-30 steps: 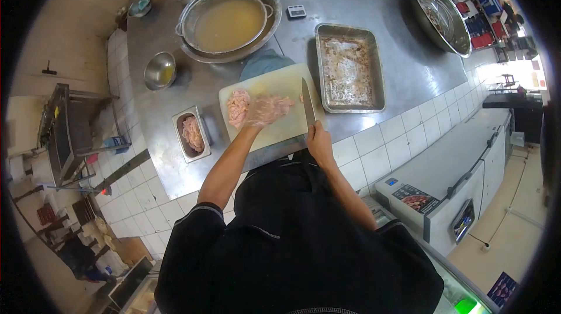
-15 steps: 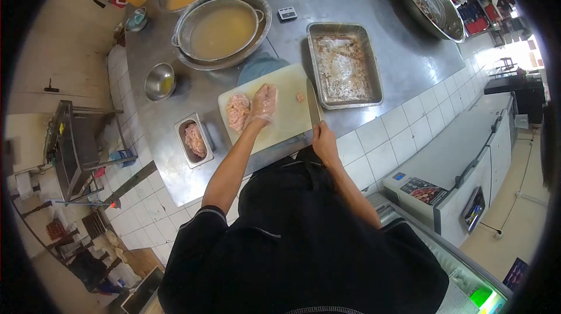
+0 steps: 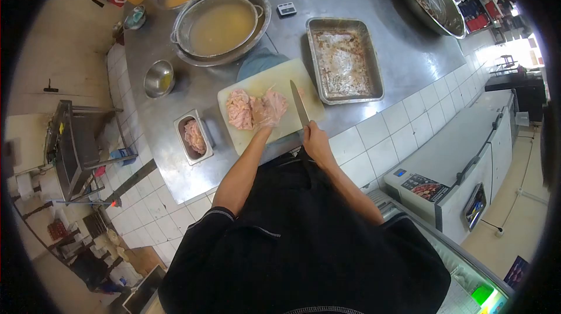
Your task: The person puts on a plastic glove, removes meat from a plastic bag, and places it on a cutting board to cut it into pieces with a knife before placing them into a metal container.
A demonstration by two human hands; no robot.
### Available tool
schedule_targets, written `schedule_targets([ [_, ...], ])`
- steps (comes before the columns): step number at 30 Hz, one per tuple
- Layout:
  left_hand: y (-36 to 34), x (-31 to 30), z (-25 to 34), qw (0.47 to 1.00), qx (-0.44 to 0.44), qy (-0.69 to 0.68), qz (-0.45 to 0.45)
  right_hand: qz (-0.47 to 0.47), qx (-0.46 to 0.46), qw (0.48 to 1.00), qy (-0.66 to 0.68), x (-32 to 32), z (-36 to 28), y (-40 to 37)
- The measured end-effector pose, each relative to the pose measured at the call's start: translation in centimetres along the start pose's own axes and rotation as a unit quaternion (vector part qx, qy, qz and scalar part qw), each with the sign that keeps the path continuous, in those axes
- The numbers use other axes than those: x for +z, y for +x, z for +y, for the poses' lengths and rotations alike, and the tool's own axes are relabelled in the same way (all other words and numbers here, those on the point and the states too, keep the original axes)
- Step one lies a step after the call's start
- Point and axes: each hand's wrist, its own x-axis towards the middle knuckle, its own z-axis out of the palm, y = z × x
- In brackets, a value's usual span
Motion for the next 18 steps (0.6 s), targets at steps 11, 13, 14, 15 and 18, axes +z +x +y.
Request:
schedule_targets([
  [11,0.0,-0.6,-2.1,0.997,-0.043,0.048,0.035,-0.063,-0.050,0.994,-0.069,2.8,-1.5,3.9],
  [13,0.3,0.4,-4.1,0.994,0.047,0.013,0.098,-0.077,-0.058,0.991,-0.089,3.3,-0.4,4.9],
  [14,1.0,1.4,-5.9,0.994,0.033,0.022,0.101,-0.075,-0.055,0.991,-0.099,3.3,0.1,4.9],
  [15,1.6,1.6,-6.3,0.994,0.019,0.031,0.105,-0.072,-0.054,0.990,-0.109,3.2,0.3,4.9],
  [18,0.9,-1.3,-4.1,0.997,-0.006,0.072,0.032,-0.085,-0.037,0.988,-0.121,2.7,0.4,4.1],
])
